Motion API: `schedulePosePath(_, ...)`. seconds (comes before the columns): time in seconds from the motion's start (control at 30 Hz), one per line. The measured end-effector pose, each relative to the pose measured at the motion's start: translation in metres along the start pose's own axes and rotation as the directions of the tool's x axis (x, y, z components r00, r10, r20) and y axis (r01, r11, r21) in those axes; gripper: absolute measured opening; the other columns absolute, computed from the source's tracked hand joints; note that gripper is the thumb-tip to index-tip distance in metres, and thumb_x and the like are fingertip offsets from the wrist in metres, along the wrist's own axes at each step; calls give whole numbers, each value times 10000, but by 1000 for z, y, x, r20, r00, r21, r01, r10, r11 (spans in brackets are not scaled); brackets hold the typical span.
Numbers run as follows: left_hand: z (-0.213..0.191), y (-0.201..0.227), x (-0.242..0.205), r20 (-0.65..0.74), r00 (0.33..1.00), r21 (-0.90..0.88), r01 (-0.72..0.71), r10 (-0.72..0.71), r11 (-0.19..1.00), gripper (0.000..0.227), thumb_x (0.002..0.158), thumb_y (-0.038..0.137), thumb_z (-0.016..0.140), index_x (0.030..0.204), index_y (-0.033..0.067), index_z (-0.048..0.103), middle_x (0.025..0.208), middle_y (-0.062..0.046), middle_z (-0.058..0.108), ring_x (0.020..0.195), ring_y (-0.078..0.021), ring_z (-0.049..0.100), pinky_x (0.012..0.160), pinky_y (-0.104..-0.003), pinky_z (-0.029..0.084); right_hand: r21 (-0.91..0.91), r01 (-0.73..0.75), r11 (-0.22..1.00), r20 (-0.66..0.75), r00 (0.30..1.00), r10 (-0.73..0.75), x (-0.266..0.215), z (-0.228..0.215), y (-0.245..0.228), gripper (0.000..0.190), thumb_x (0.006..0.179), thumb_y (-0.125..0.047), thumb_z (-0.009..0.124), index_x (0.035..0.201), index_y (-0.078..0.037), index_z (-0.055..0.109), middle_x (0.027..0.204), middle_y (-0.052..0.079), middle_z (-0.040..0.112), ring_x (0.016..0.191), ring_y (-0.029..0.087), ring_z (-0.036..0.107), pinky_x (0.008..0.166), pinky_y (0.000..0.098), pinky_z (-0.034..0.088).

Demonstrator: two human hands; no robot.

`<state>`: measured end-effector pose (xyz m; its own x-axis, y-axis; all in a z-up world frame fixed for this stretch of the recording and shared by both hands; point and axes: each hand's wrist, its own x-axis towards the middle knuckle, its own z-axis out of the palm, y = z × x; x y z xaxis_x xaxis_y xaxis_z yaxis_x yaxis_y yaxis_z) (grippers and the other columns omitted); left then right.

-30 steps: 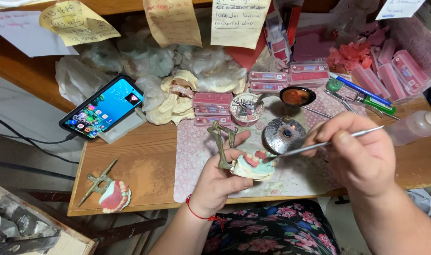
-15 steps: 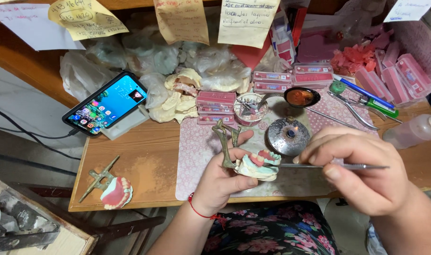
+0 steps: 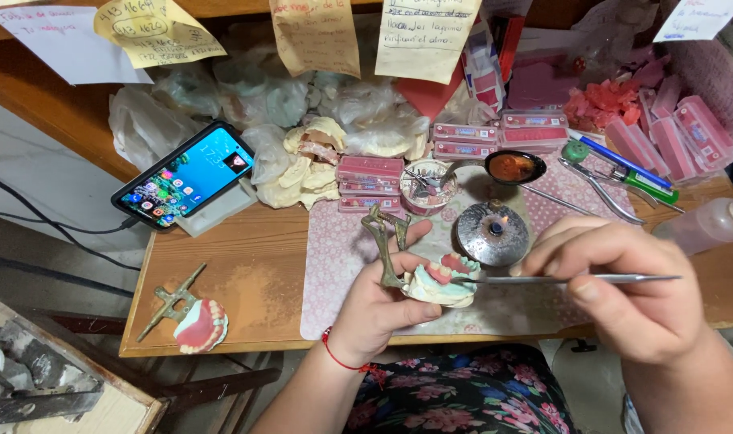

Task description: Applying wax to a dental model and shaping it with a carving tool

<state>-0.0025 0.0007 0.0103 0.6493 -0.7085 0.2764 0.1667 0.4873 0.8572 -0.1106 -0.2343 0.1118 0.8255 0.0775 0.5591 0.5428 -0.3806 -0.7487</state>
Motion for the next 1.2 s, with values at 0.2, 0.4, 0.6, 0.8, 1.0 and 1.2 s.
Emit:
schedulePosePath(0.2, -2, -1, -1, -42, 999, 134, 12, -6, 991, 334, 785, 180, 852, 1101, 184, 744, 1630, -206, 382, 1624, -232, 262, 1272, -427, 269, -69, 118, 991, 23, 993, -117, -4, 10, 6, 261, 998, -279, 516, 990, -50, 642, 918, 139, 769, 817, 269, 794, 800, 356, 669)
schedulePosePath(0.4, -6, -1, -1, 2, 1000, 195, -31, 31, 980, 321, 807, 260, 848, 1093, 204, 714, 1462, -152, 605, 1647, -253, 232, 1279, -451, 229, -95, 130, 987, -391, 907, -158, -35, 26, 36, 393, 1074, -427, 510, 1027, -66, 658, 997, 237, 747, 882, 296, 825, 901, 383, 651)
schedulePosePath(0.6, 3, 6, -1, 65, 997, -165, -16, 27, 986, 590, 797, 277, 930, 1216, 132, 541, 1688, -237, 289, 1563, -279, 333, 1194, -399, 384, 80, -35, 996, -105, 994, 44, -46, 52, 53, 617, 711, -152, 875, 1092, -89, 394, 1432, 384, 563, 1348, 421, 632, 1199, 506, 461)
schedulePosePath(0.8, 11, 10, -4, 222, 974, -334, 34, 43, 942, 686, 814, 289, 955, 1204, 195, 398, 1731, -237, 193, 1281, -247, 596, 1062, -384, 526, 127, 6, 992, -149, 989, 13, -50, 77, 51, 433, 895, -114, 743, 1058, -98, 342, 1335, 336, 650, 1287, 409, 684, 1077, 446, 569)
schedulePosePath(1.0, 8, 12, -7, 270, 963, -285, 69, 11, 956, 684, 840, 322, 942, 1270, 215, 421, 1760, -210, 99, 1489, -209, 402, 1211, -400, 388, 390, 19, 920, -184, 981, 57, -52, 83, 42, 435, 898, -4, 716, 1039, -110, 319, 1295, 417, 619, 1224, 413, 693, 1007, 445, 622)
schedulePosePath(1.2, -1, 11, -24, 43, 998, 82, 46, -49, 996, 836, 748, 367, 938, 1327, 106, 394, 1415, -131, 493, 1531, -274, 390, 1209, -398, 398, 337, 21, 941, -185, 982, 44, -59, 78, 44, 435, 911, -12, 688, 992, -115, 273, 1273, 455, 614, 1125, 404, 741, 904, 397, 658)
